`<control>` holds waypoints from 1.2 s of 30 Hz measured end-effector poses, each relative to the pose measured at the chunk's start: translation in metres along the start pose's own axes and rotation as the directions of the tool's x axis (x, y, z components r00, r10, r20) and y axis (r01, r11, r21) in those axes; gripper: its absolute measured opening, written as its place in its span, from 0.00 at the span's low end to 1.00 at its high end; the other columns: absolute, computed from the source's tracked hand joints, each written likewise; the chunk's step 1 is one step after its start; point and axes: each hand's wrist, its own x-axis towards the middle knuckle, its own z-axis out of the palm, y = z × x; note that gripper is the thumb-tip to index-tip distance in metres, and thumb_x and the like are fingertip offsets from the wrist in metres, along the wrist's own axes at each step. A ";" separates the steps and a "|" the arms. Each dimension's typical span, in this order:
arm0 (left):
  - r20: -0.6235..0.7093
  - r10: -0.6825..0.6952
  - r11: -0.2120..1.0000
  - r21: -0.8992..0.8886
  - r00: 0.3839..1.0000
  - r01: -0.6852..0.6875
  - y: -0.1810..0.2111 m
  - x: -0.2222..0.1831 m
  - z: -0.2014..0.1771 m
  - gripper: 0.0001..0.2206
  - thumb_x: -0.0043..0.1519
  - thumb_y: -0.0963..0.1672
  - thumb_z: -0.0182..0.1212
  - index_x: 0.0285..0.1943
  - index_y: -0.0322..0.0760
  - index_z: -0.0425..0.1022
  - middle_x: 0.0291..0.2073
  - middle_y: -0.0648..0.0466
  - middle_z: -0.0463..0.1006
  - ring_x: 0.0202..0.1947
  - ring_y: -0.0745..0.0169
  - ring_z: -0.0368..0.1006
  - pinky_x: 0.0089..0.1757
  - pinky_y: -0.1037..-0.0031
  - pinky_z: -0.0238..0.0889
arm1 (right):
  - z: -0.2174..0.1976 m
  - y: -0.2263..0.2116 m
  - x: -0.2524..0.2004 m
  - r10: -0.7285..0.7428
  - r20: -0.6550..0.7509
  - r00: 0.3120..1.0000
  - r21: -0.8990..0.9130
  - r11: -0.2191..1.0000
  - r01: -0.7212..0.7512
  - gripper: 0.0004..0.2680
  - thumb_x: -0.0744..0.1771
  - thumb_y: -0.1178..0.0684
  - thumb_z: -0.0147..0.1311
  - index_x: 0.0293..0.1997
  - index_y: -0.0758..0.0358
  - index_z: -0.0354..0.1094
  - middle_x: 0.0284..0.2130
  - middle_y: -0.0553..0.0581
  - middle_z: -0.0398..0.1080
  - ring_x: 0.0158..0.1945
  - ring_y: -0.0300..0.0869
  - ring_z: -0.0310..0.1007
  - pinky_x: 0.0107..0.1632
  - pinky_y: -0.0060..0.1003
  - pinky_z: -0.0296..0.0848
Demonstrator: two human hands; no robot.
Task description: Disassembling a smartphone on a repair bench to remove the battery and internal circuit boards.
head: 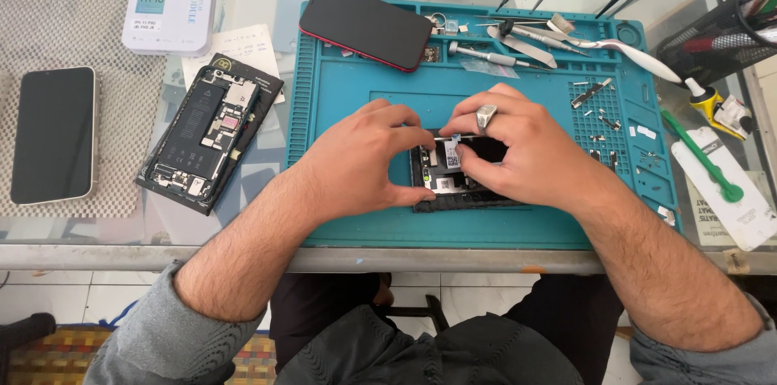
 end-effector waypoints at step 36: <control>0.916 -0.360 0.834 0.231 0.176 0.501 0.053 -0.127 0.356 0.27 0.65 0.56 0.50 0.60 0.32 0.74 0.55 0.45 0.77 0.49 0.49 0.73 0.43 0.63 0.66 | -0.012 0.068 -0.008 -0.073 -0.442 0.894 -0.138 0.990 0.013 0.07 0.68 0.60 0.52 0.45 0.63 0.79 0.33 0.51 0.76 0.36 0.42 0.68 0.40 0.38 0.71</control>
